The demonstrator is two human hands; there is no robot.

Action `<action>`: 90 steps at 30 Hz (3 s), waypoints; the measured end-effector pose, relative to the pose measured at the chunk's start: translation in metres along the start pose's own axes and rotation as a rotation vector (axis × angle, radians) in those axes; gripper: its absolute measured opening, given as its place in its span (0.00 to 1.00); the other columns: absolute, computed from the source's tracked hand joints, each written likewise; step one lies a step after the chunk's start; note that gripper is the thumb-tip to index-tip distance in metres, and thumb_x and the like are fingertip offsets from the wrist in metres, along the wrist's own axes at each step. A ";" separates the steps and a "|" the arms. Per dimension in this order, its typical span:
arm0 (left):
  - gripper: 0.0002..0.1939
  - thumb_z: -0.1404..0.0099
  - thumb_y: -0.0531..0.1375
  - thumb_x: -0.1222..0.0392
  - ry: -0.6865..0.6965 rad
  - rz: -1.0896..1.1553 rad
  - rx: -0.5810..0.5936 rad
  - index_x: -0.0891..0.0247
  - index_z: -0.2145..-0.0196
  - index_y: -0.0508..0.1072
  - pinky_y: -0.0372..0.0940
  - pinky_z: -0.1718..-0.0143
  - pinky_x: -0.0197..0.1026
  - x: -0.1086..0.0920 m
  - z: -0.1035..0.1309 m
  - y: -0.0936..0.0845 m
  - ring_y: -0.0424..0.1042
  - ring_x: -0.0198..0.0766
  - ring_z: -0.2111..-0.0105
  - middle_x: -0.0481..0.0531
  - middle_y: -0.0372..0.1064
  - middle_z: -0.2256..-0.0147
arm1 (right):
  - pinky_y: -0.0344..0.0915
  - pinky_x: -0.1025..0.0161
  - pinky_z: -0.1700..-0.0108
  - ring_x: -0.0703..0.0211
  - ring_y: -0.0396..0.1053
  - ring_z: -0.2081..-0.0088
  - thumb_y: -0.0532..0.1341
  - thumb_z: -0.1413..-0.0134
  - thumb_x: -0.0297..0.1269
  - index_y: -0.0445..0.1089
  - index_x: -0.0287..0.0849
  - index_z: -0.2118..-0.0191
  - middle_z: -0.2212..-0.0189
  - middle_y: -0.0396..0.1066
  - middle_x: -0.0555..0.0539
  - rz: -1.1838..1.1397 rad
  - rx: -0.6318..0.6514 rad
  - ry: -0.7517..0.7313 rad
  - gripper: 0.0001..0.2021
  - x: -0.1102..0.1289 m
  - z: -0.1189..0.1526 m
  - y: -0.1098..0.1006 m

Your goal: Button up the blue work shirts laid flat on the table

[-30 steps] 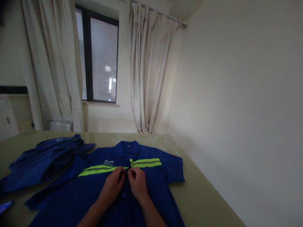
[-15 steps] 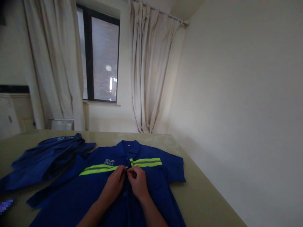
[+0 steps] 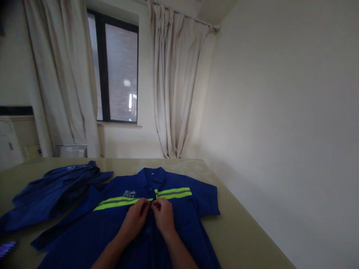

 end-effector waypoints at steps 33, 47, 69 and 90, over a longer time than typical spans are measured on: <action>0.13 0.26 0.50 0.64 0.039 -0.510 0.097 0.57 0.60 0.74 0.65 0.55 0.40 -0.013 0.008 -0.006 0.74 0.42 0.56 0.52 0.75 0.59 | 0.64 0.64 0.64 0.56 0.71 0.68 0.63 0.46 0.39 0.79 0.41 0.66 0.72 0.76 0.48 -0.119 0.075 -0.017 0.09 0.001 0.001 -0.007; 0.26 0.25 0.45 0.61 0.179 -0.662 0.166 0.69 0.34 0.63 0.57 0.34 0.57 0.003 0.021 0.008 0.62 0.50 0.34 0.64 0.65 0.36 | 0.63 0.63 0.65 0.55 0.69 0.72 0.55 0.53 0.29 0.78 0.40 0.60 0.76 0.72 0.49 0.024 -0.170 0.040 0.17 0.002 -0.006 -0.017; 0.22 0.27 0.44 0.64 0.098 -0.689 0.260 0.61 0.49 0.76 0.67 0.46 0.51 -0.042 0.062 0.000 0.76 0.49 0.49 0.60 0.78 0.50 | 0.66 0.64 0.56 0.55 0.76 0.60 0.60 0.44 0.30 0.75 0.42 0.66 0.64 0.77 0.44 0.355 -0.006 0.002 0.06 0.011 0.005 -0.008; 0.07 0.32 0.56 0.68 -0.150 -0.250 0.038 0.58 0.62 0.72 0.59 0.61 0.38 -0.012 -0.005 0.003 0.74 0.39 0.62 0.49 0.74 0.63 | 0.65 0.63 0.57 0.55 0.74 0.62 0.56 0.49 0.25 0.77 0.45 0.63 0.64 0.75 0.47 0.192 -0.048 -0.127 0.14 0.021 0.011 -0.011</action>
Point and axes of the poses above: each hand's wrist, its own z-axis away from the middle knuckle, its own y-axis out of the palm, x = y × z, the point moved 3 cm from there along -z, towards the middle knuckle
